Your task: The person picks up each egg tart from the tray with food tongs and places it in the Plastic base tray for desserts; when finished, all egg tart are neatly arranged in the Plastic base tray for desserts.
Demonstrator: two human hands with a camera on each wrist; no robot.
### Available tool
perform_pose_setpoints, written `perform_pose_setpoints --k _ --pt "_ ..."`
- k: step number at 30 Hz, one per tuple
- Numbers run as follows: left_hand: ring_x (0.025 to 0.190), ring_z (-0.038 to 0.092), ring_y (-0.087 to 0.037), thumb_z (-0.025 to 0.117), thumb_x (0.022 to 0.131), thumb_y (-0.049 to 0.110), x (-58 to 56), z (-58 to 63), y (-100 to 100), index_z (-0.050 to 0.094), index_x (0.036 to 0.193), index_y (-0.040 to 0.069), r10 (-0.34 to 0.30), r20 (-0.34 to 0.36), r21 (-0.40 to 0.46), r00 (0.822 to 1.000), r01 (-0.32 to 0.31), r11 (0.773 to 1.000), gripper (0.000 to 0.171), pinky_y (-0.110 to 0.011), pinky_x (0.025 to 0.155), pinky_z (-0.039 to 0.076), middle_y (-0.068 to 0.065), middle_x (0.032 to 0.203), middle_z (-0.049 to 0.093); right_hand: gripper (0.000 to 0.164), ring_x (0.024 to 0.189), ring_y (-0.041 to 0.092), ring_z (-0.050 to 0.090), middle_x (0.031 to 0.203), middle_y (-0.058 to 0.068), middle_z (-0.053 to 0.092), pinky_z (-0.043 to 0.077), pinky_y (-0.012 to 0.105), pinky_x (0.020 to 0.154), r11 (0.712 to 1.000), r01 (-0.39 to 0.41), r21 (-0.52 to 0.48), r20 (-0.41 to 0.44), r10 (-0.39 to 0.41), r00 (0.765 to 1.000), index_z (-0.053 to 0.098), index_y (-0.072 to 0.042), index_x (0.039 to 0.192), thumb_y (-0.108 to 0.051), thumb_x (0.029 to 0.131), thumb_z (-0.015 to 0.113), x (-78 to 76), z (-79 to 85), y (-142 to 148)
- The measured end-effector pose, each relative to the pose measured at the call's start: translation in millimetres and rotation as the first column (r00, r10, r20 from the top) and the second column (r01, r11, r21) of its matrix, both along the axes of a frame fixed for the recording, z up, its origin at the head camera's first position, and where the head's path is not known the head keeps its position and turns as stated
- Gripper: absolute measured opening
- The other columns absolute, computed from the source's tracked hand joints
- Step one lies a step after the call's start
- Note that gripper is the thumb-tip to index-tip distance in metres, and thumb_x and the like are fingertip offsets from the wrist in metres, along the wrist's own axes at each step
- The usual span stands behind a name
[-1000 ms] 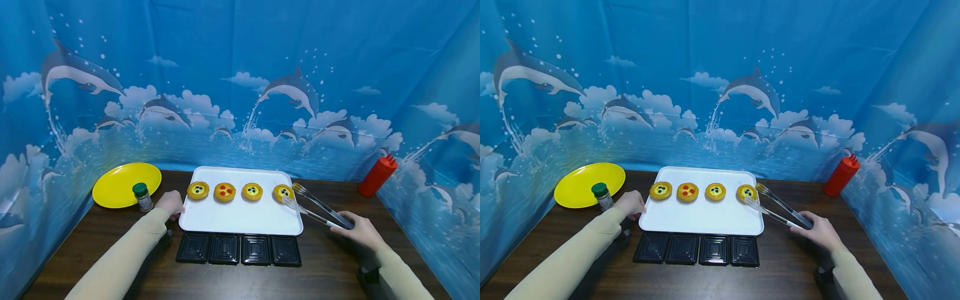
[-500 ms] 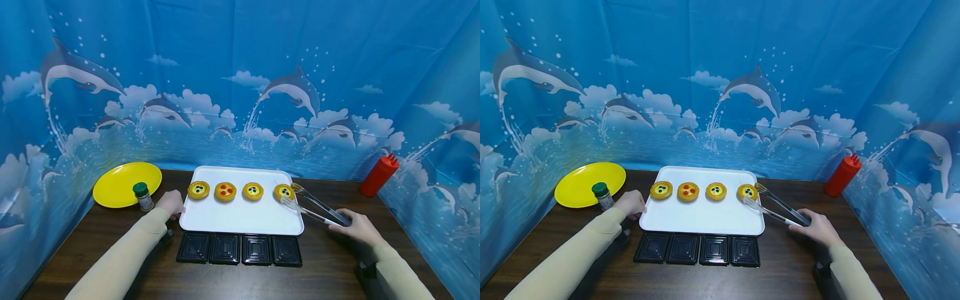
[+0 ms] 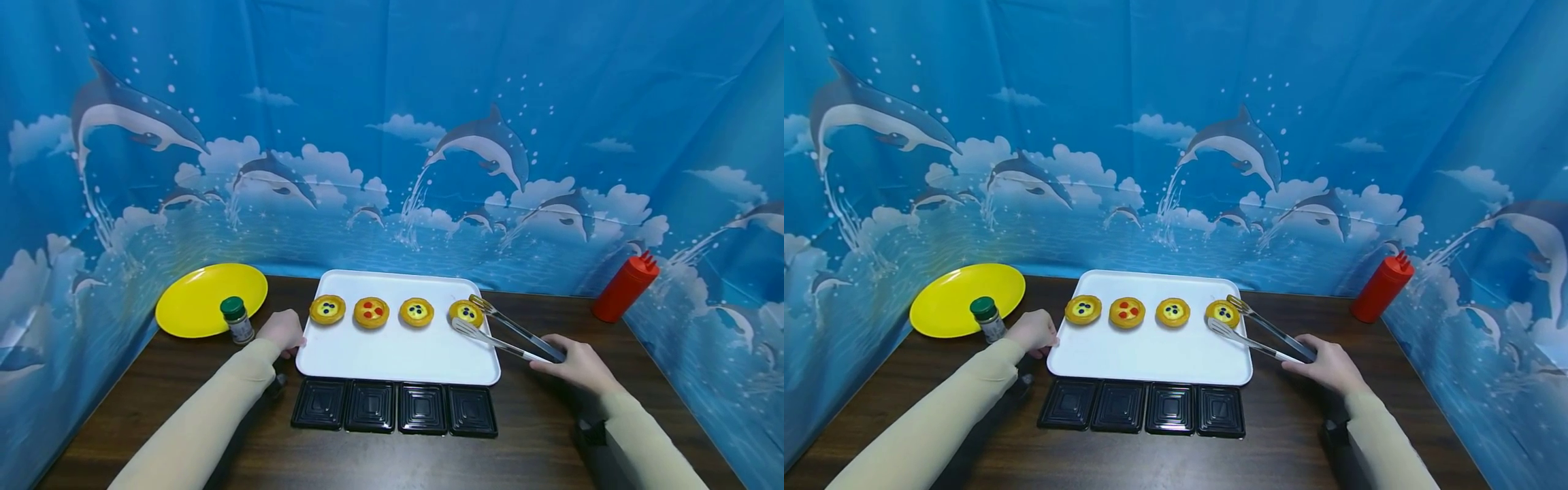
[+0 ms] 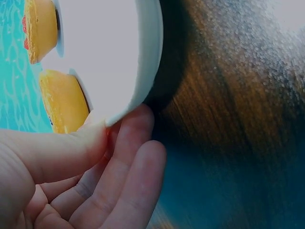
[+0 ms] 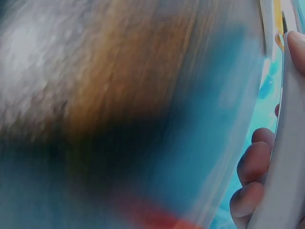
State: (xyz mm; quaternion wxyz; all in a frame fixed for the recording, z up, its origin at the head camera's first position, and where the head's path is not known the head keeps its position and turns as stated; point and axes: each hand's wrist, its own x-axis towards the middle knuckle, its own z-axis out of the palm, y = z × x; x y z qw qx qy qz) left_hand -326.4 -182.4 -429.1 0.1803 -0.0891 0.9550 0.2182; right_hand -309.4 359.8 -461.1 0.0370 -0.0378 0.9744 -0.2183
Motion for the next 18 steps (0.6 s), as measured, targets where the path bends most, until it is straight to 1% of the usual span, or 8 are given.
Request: perform_pose_setpoints --k 6,14,18 --pt "0.061 0.061 -0.019 0.067 0.086 0.007 -0.8 0.3 0.6 0.066 0.089 -0.004 -0.001 0.0 -0.005 1.0 0.001 1.0 0.012 -0.028 0.06 0.054 -0.01 0.07 0.063 0.076 0.087 0.022 0.055 0.107 0.013 0.064 0.051 0.049 0.078 1.0 0.008 -0.016 0.005 -0.008 1.0 0.057 -0.006 0.125 -0.059 0.073 0.071 -2.2 -2.1 -1.9" --pt "0.06 0.06 -0.02 0.068 0.086 0.007 -0.2 0.0 0.6 0.067 0.09 -0.004 -0.012 -0.005 -0.017 1.0 0.012 1.0 0.012 -0.028 0.06 0.054 -0.009 0.069 0.063 0.079 0.089 0.025 0.054 0.115 0.02 0.061 0.051 0.047 0.077 0.999 0.012 -0.042 0.033 -0.01 0.999 0.056 -0.002 0.129 -0.059 0.075 0.069 0.7 -1.5 -0.7" --pt "0.06 0.06 -0.019 0.068 0.086 0.008 0.5 -0.4 0.4 0.067 0.091 -0.004 -0.012 -0.009 -0.018 1.0 0.011 1.0 0.013 -0.028 0.06 0.054 -0.009 0.068 0.062 0.078 0.09 0.025 0.054 0.117 0.021 0.061 0.051 0.045 0.077 0.999 0.02 -0.051 0.033 -0.018 0.999 0.056 -0.003 0.13 -0.058 0.076 0.069 3.6 0.1 0.2"
